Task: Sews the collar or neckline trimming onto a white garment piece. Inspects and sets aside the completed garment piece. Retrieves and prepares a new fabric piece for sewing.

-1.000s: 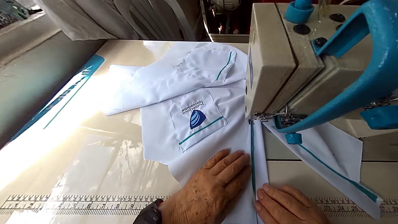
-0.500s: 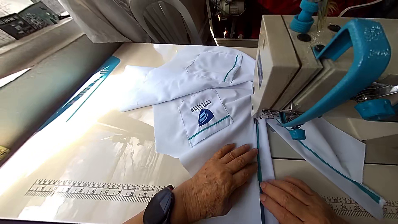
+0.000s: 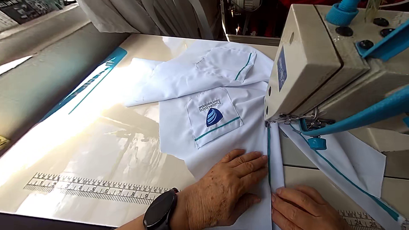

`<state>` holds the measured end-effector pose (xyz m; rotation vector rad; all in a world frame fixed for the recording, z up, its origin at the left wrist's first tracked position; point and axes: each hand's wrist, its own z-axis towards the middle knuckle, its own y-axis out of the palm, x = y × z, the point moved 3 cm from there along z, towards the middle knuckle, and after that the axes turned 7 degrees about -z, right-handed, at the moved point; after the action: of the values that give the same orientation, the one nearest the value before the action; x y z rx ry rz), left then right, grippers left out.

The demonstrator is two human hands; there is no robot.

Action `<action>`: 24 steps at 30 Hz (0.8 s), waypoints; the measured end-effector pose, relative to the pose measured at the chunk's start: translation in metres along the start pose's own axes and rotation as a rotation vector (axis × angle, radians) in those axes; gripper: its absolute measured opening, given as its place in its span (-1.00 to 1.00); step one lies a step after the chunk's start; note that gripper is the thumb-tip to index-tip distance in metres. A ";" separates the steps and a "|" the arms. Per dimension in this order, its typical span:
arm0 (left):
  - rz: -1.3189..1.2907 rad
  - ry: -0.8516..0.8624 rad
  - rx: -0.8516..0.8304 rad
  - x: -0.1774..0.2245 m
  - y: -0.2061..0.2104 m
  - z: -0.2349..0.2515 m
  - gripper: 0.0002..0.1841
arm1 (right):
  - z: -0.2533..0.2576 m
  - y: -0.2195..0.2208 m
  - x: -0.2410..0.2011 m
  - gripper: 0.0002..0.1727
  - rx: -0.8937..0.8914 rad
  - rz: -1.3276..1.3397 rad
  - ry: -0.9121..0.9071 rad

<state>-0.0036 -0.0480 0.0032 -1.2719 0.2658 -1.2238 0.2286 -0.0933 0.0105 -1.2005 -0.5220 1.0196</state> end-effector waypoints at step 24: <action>0.161 0.039 0.010 -0.017 -0.001 0.015 -0.43 | 0.010 -0.003 0.017 -0.56 -0.017 -0.020 0.009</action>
<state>-0.0002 -0.0257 0.0013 -1.1954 0.3821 -1.1117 0.2300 -0.0733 0.0131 -1.2125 -0.5358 0.9941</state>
